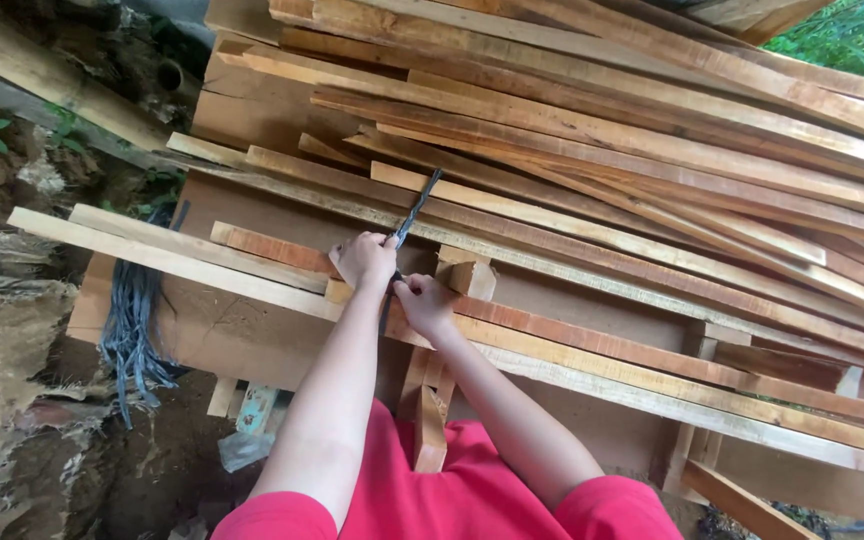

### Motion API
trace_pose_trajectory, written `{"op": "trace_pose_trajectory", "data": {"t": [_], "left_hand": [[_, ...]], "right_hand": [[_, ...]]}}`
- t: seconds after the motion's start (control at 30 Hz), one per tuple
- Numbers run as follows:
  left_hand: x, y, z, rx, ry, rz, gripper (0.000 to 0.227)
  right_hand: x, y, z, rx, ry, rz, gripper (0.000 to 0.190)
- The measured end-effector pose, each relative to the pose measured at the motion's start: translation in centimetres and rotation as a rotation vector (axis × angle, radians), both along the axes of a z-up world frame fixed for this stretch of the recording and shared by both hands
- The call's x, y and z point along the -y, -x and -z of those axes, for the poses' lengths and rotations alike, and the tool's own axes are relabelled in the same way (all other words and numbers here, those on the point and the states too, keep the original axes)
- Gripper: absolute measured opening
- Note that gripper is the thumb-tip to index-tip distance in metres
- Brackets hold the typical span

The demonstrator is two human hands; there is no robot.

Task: Tying together thin wood planks using black strips to bundle them.

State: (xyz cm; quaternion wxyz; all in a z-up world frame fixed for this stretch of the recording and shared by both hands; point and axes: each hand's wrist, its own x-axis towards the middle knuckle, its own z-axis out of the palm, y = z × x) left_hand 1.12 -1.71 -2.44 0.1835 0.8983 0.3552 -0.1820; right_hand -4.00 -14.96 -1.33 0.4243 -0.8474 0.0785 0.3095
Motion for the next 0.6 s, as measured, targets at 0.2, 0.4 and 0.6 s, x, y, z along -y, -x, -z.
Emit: {"op": "trace_pose_trajectory", "data": {"t": [0.2,0.4,0.6], "left_hand": [[0.0,-0.1,-0.9,-0.023,0.009,0.001,0.033],[-0.1,-0.2,-0.2,-0.008,0.016,-0.010,0.033],[0.0,-0.1,-0.9,-0.014,0.030,-0.024,0.032]], "right_hand": [[1.7,-1.0,-0.5,0.165,-0.077,-0.149,0.029],[0.6,-0.2,-6.2,-0.287,-0.554,0.402,0.032],[1.3,0.2,-3.3,-0.234,-0.794,0.376,0.028]]}}
